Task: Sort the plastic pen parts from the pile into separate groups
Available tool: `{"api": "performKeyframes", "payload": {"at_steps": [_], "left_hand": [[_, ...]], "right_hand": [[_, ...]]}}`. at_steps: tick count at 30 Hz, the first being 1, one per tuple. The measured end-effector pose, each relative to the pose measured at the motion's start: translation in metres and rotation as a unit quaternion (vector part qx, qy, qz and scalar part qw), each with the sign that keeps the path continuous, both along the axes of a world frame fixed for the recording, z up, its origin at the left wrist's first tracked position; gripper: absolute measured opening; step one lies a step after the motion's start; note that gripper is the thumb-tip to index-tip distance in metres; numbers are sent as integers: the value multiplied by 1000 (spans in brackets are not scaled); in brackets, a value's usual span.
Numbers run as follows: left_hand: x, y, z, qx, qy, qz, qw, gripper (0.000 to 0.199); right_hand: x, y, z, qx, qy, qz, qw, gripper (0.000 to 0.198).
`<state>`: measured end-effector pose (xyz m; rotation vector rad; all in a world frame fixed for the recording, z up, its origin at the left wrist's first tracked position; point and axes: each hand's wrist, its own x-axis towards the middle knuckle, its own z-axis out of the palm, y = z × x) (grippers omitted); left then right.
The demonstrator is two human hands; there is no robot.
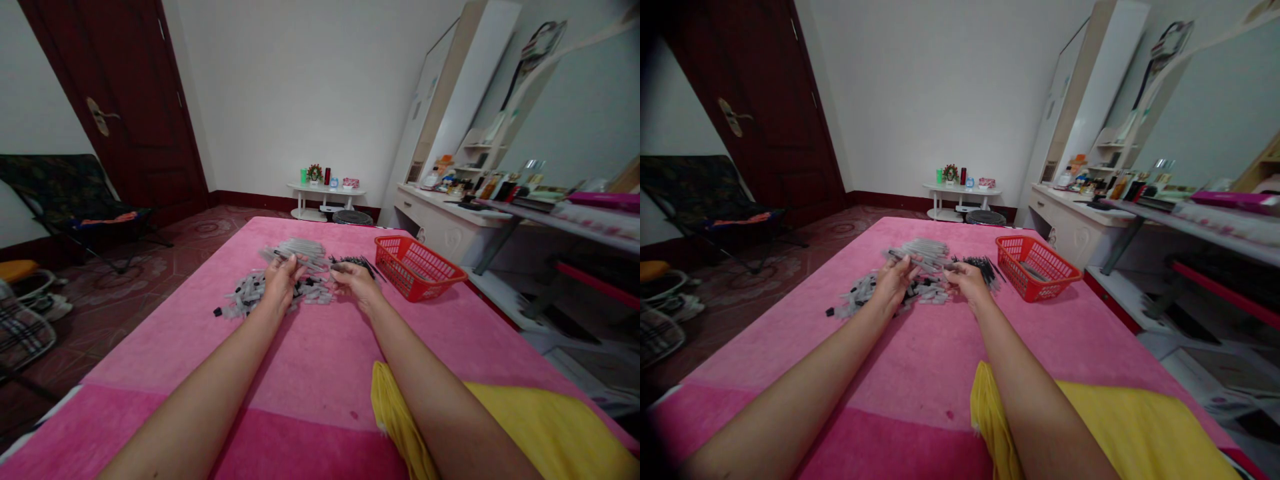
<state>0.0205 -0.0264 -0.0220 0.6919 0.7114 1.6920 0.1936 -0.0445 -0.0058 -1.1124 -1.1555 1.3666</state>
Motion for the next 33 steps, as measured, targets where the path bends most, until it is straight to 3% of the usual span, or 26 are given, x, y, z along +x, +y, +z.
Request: {"api": "performKeyframes", "payload": {"at_steps": [4,9,15,27,30,33], "left_hand": [[1,-2,5,-19,-26,5,999,12],[2,-3,5,-38,-19,9,999,9],[1,-2,3,-33,-4,4,999,16],[6,-2,1,-38,11,-8,999,25],[8,-4,3,-43,8,-19,999,22],[9,-6,4,-38,12,-24,999,23]], "right_hand": [[-2,3,-7,101,-79,14,992,28],[-5,10,-13,203,-180,-22,962,20],[-9,6,-6,224,-241,-49,943,19],[-11,-9,4,305,-436,-108,840,17],[-12,-11,9,298,-444,-109,838,17],[-11,-8,11,257,-409,-94,871,14]]}}
